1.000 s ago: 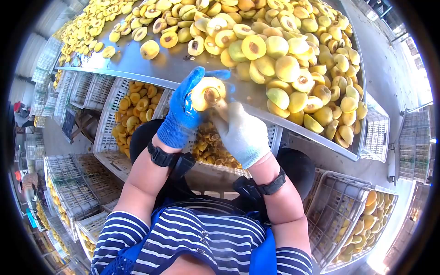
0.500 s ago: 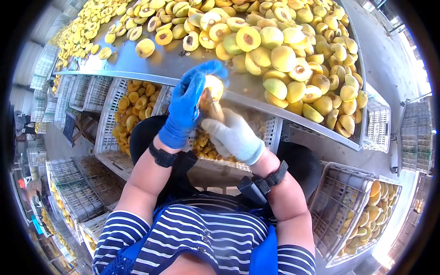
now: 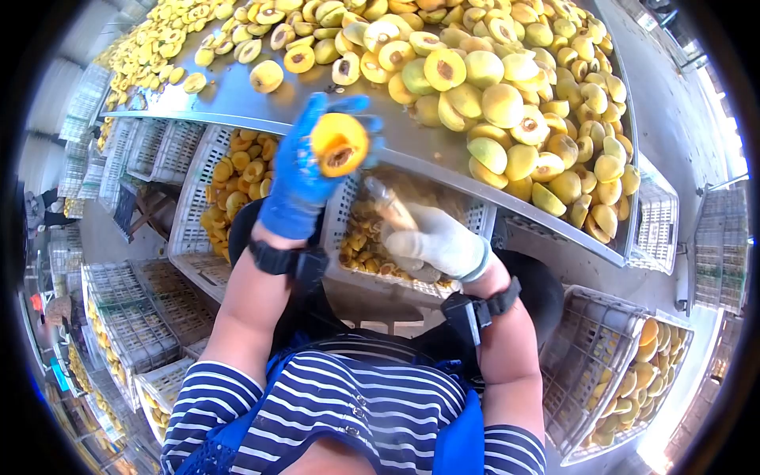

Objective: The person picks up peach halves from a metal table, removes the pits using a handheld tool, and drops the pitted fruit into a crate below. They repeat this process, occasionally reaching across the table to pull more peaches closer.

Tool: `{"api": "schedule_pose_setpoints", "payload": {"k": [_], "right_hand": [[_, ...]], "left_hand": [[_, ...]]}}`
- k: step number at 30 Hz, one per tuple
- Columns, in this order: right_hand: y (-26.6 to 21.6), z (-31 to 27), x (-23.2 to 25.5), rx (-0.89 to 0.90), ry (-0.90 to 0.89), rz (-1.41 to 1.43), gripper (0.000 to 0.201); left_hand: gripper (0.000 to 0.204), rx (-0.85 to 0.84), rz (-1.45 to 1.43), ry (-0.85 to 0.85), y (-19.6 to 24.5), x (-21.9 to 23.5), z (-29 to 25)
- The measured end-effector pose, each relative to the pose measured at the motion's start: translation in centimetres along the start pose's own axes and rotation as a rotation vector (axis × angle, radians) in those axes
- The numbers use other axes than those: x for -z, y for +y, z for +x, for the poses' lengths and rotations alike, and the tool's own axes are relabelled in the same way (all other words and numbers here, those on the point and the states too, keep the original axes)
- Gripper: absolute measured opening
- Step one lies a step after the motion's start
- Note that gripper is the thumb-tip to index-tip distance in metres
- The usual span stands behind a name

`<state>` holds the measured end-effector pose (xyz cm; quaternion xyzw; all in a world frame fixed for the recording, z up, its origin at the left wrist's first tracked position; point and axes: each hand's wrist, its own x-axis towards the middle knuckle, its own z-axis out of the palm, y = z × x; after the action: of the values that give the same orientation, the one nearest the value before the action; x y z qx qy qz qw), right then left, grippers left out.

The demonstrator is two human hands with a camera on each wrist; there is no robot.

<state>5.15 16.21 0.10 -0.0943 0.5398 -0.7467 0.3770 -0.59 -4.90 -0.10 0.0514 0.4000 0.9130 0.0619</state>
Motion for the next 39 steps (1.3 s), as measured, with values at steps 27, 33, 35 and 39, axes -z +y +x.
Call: {"api": "schedule_pose_setpoints", "payload": {"k": [27, 33, 35, 39], "right_hand": [[-0.7, 1.5, -0.7, 0.249, 0.563, 0.117, 0.029], [-1.0, 2.1, -1.0, 0.251, 0.517, 0.150, 0.027], [-0.4, 3.0, -0.5, 0.243, 0.619, -0.167, 0.029], [0.1, 2.5, -1.1, 0.462, 0.696, -0.995, 0.037]], "left_hand": [[0.071, -0.466, 1.458, -0.578, 0.8, -3.1, 0.2], [0.061, -0.621, 0.688, -0.445, -3.0, -0.6, -0.5], [0.056, -0.482, 0.682, -0.368, -3.6, -0.2, 0.1], [0.046, -0.021, 0.320, -0.164, -3.4, 0.0, 1.5]]}}
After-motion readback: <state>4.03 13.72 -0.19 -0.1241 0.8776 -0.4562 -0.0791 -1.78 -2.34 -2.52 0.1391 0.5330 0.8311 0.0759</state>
